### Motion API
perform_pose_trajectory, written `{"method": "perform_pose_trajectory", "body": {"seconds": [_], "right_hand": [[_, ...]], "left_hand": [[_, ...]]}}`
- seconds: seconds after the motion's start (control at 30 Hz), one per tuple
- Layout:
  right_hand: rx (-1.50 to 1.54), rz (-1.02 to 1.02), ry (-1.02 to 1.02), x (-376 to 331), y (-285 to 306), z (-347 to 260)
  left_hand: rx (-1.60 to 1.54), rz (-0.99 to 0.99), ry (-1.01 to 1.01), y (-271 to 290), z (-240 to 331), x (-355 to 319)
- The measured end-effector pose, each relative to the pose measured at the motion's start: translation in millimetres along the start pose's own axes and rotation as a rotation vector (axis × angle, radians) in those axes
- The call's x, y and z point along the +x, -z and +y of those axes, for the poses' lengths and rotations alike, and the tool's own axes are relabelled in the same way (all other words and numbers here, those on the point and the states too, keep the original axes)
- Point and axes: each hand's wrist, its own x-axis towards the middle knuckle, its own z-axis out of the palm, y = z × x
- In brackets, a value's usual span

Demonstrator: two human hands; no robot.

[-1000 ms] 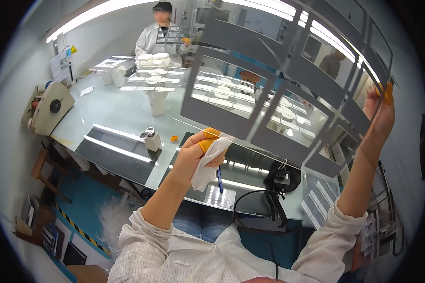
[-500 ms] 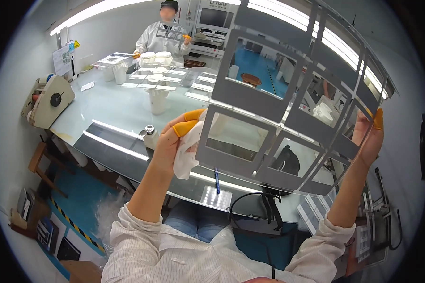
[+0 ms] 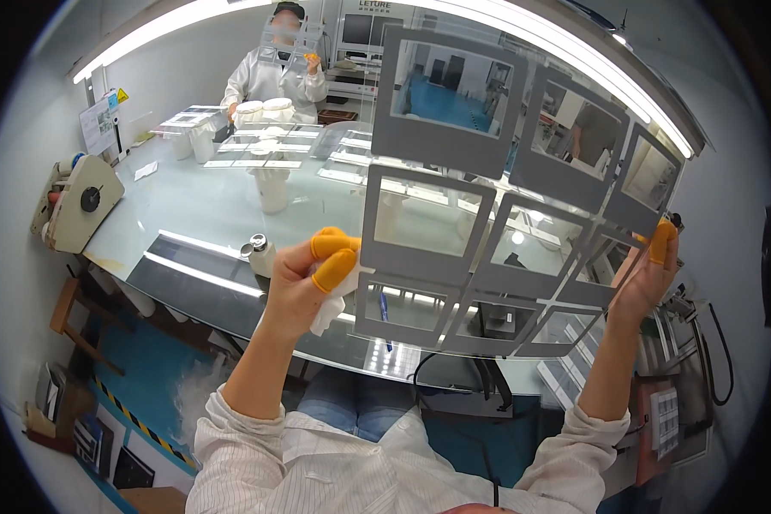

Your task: Cleaning and inspecting metal grids using a white cloth at an industrial workstation.

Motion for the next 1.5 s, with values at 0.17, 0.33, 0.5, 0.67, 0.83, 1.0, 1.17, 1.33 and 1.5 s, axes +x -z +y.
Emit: {"method": "perform_pose_trajectory", "body": {"seconds": [0.17, 0.33, 0.5, 0.67, 0.83, 1.0, 1.17, 1.33, 1.5], "right_hand": [[-0.029, 0.058, 0.082, -20.6, 1.7, -3.0], [-0.010, 0.037, 0.081, -34.7, -6.8, -10.3], [0.058, -0.004, 0.080, -41.2, -15.2, -18.5], [0.091, -0.050, 0.045, -47.2, -23.7, -32.3], [0.060, -0.128, 0.051, -50.4, -33.1, -42.5], [0.096, -0.077, -0.005, -52.1, -50.7, -56.0], [0.056, -0.077, 0.035, -48.7, -52.6, -57.7], [0.006, -0.066, 0.105, -45.6, -55.9, -51.8], [-0.087, -0.111, 0.265, -38.6, -63.8, -45.7]], "left_hand": [[0.085, 0.006, 0.036, 6.4, -12.0, -11.8], [0.031, 0.106, 0.047, 11.4, -23.9, -14.5], [0.008, 0.159, 0.091, 28.6, -36.2, -14.9], [-0.035, 0.094, 0.086, 38.4, -43.4, -13.7], [-0.031, 0.130, 0.096, 46.9, -50.8, -13.6], [-0.045, 0.138, 0.103, 48.2, -51.8, -14.0], [0.005, 0.172, 0.131, 48.1, -49.9, -10.3], [0.299, 0.248, 0.093, 30.1, -30.0, -1.6], [0.655, 0.501, -0.094, -4.8, 7.3, 13.2]]}}
